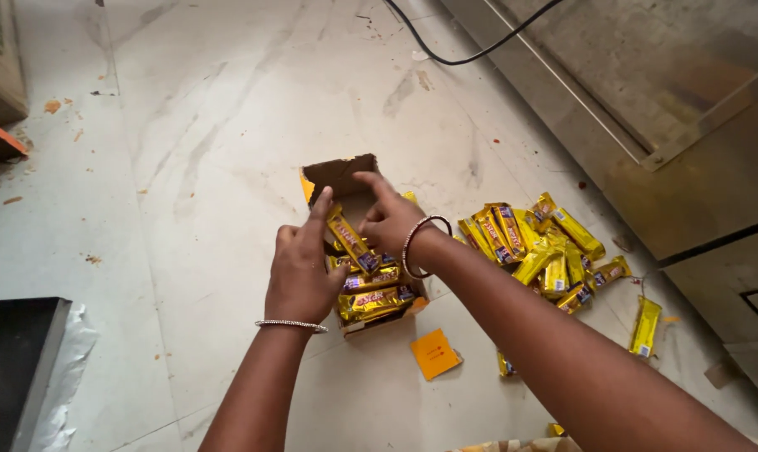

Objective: Packing chocolate bars into a cardboard display box and placing the box into a bakery display case.

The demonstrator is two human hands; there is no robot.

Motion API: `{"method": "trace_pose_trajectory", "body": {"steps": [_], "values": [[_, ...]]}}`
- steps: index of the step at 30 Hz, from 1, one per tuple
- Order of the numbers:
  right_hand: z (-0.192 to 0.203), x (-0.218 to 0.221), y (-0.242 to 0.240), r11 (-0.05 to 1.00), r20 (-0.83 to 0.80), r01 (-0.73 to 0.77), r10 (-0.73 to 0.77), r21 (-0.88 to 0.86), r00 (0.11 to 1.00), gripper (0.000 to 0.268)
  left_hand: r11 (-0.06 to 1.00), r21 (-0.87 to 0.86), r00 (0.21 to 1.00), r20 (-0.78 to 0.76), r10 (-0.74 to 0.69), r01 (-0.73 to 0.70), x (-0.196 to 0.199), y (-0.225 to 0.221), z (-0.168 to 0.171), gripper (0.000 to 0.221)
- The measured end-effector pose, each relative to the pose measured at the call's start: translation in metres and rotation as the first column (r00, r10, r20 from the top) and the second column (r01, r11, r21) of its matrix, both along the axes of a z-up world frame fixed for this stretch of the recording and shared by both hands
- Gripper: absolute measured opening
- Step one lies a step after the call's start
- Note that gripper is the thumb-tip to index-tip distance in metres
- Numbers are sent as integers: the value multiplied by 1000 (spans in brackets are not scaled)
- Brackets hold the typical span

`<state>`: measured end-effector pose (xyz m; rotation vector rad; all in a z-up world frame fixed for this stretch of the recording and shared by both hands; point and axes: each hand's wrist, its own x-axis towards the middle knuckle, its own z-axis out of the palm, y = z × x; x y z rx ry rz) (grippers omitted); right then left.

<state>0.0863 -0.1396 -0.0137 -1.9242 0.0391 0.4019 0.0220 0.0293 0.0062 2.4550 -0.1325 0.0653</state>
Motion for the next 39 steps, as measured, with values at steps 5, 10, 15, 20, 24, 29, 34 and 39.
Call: {"method": "trace_pose_trajectory", "body": {"steps": [5, 10, 15, 20, 24, 29, 34, 39], "values": [[-39, 5, 5, 895, 149, -305, 367, -327, 918, 61, 992, 126, 1000, -17, 4, -2, 1, 0, -8, 103], [-15, -25, 28, 534, -113, -475, 573, -699, 812, 48, 988, 153, 1000, 8, 13, -14, 1, -3, -7, 97], [-35, -25, 27, 546, 38, -354, 580, -760, 814, 38, 966, 258, 996, 87, -5, -17, 3, -2, -30, 84], [-56, -5, 27, 500, 190, -172, 591, -849, 784, 27, 988, 89, 973, 205, 107, -128, -2, -10, 0, 90], [-62, 29, 34, 545, 173, -57, 360, -837, 917, 40, 964, -31, 962, -77, 260, -263, 16, 3, -32, 76], [-39, 26, 53, 510, -9, -147, 264, -848, 965, 45, 957, -82, 942, -220, 254, -277, 16, 11, -25, 58], [-72, 34, 47, 453, 72, -95, 336, -887, 939, 31, 906, -247, 891, -390, 233, -345, 10, 6, -4, 56], [-79, 43, 39, 446, 204, -19, 445, -895, 872, 27, 909, -181, 854, -450, 263, -376, 12, 3, 8, 59]]}}
